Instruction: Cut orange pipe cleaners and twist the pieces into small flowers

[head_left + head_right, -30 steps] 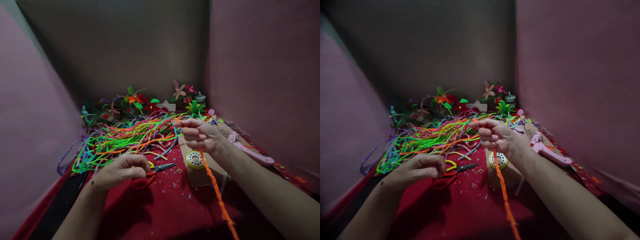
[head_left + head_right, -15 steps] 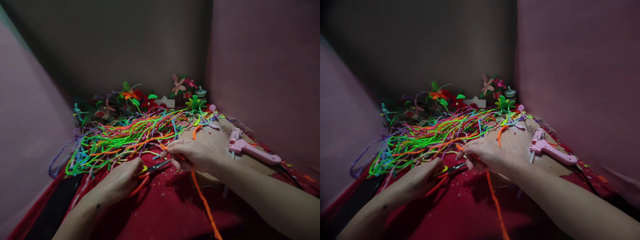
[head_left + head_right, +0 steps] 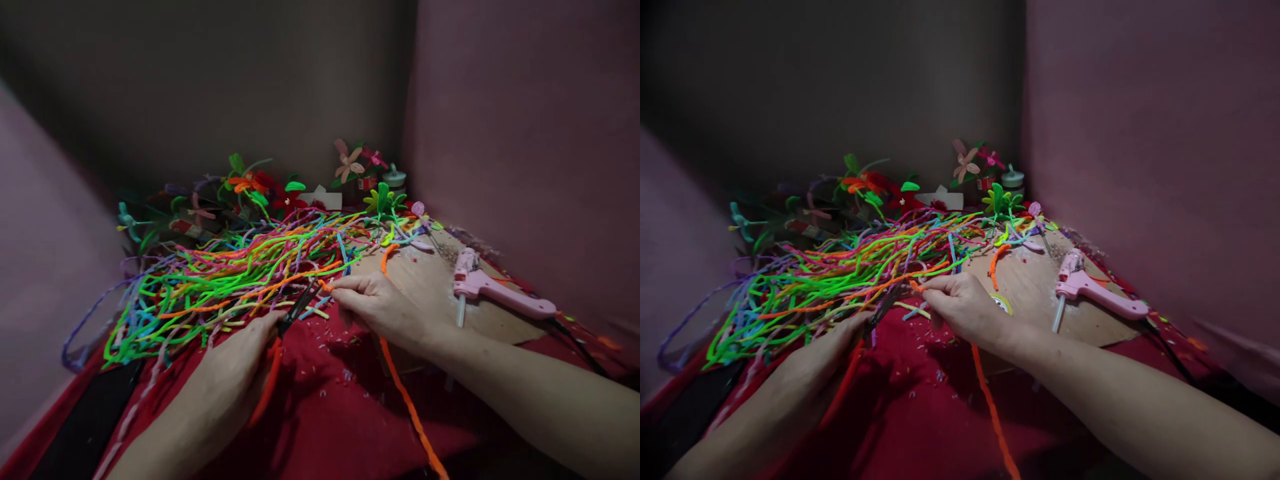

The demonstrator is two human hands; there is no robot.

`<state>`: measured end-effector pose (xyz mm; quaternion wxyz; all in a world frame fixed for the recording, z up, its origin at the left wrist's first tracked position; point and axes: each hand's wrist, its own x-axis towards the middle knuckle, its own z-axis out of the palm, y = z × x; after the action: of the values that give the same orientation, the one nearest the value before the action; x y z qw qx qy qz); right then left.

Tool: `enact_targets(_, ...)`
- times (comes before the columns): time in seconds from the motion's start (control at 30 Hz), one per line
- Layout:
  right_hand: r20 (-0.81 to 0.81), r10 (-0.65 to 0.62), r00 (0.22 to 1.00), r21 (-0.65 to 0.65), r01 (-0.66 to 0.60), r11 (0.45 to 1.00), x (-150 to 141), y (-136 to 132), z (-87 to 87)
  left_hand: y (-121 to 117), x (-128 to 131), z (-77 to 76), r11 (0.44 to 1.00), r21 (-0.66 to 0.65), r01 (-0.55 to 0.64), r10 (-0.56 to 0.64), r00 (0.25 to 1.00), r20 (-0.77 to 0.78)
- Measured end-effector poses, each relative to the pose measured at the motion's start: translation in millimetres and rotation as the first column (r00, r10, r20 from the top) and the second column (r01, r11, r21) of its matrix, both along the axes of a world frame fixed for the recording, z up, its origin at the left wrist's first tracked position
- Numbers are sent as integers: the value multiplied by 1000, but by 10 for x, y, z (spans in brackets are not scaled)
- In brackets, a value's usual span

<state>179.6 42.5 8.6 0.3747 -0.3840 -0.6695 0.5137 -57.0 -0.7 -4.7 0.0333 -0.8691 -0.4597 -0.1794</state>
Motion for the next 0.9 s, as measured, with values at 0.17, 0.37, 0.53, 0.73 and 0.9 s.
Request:
enact_targets(0.17,-12,-8,1000,10,8,1000,-1,-14,-35,-33,37,-41,997,52,-57,64,987,-150)
enact_targets(0.37,-43,-4,999,-94,0,996,-19,-3,-44,-62,48,-55,996,66,-66,78,978,-194)
enact_targets(0.53,-182,35,983,-235,-78,969,-37,20,-66,-84,42,-115,993,90,-77,98,962,-253)
enact_targets(0.73,-274,75,959,-294,-158,943,-30,30,-92,-97,44,-150,989,118,-93,128,935,-330)
enact_targets(0.9,-282,91,955,-317,-182,931,-28,31,-108,-95,77,-162,982,162,-100,157,907,-391)
